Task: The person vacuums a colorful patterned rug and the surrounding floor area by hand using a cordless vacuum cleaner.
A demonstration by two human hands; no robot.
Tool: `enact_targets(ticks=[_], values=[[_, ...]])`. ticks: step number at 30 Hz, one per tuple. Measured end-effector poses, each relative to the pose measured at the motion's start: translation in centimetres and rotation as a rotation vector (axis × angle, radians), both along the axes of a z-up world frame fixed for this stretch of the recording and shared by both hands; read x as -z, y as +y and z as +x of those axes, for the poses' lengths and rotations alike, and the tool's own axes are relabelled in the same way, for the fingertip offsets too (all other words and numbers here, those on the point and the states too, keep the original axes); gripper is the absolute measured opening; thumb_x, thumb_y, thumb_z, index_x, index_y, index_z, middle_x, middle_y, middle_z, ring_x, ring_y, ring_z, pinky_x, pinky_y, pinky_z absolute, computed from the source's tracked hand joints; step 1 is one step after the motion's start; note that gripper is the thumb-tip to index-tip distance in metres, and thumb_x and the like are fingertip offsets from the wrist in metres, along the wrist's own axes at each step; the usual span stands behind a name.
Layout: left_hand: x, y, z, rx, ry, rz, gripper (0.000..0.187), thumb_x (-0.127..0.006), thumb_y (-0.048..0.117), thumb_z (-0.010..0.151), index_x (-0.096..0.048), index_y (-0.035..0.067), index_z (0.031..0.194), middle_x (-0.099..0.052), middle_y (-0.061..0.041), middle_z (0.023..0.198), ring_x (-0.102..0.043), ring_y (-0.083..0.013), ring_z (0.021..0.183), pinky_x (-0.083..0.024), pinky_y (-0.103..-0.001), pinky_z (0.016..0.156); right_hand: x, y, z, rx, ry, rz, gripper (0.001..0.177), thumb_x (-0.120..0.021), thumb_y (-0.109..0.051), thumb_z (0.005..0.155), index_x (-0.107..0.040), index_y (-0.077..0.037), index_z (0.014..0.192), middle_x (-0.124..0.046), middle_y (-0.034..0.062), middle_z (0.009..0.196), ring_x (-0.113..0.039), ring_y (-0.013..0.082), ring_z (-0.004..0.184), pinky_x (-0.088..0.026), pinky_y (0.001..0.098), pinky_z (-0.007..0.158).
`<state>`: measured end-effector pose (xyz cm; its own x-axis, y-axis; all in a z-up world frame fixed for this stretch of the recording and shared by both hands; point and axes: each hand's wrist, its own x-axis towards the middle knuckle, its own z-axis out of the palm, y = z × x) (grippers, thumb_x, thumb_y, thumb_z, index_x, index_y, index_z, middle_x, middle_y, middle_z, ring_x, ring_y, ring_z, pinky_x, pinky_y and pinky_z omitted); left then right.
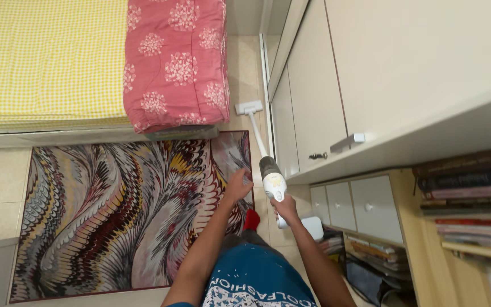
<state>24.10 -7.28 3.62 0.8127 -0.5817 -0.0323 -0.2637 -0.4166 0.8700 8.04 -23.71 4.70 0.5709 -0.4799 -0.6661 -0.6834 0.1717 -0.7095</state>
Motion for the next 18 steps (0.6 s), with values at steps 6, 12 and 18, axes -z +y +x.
enact_targets(ticks=[6, 12, 18], values=[[0.7, 2.9, -2.9, -0.001, -0.065, -0.086, 0.044, -0.077, 0.021, 0.079, -0.062, 0.0, 0.115, -0.067, -0.022, 0.115, -0.062, -0.0401, 0.112, -0.049, -0.045, 0.095, 0.8, 3.5, -3.5, 0.011, 0.019, -0.022, 0.018, -0.071, -0.01, 0.078, -0.067, 0.007, 0.074, -0.063, 0.0106, 0.058, -0.06, 0.0178, 0.044, -0.049, 0.0357, 0.04], [2.2, 6.5, -7.6, -0.003, -0.028, -0.033, 0.049, -0.073, 0.018, 0.076, -0.061, 0.002, 0.12, -0.066, -0.019, 0.117, -0.062, -0.0377, 0.113, -0.049, -0.044, 0.097, 0.9, 6.1, -7.7, -0.001, 0.046, -0.027, 0.018, -0.072, -0.01, 0.078, -0.068, 0.006, 0.072, -0.062, 0.0111, 0.056, -0.059, 0.0194, 0.043, -0.049, 0.0368, 0.04], [2.2, 8.0, -8.4, -0.026, -0.032, -0.021, 0.049, -0.073, 0.019, 0.078, -0.06, 0.001, 0.121, -0.065, -0.019, 0.118, -0.062, -0.0381, 0.114, -0.049, -0.044, 0.098, 1.1, 6.6, -6.6, 0.029, -0.001, -0.009, 0.017, -0.071, -0.01, 0.077, -0.067, 0.006, 0.073, -0.063, 0.0098, 0.058, -0.059, 0.0174, 0.044, -0.047, 0.036, 0.04]])
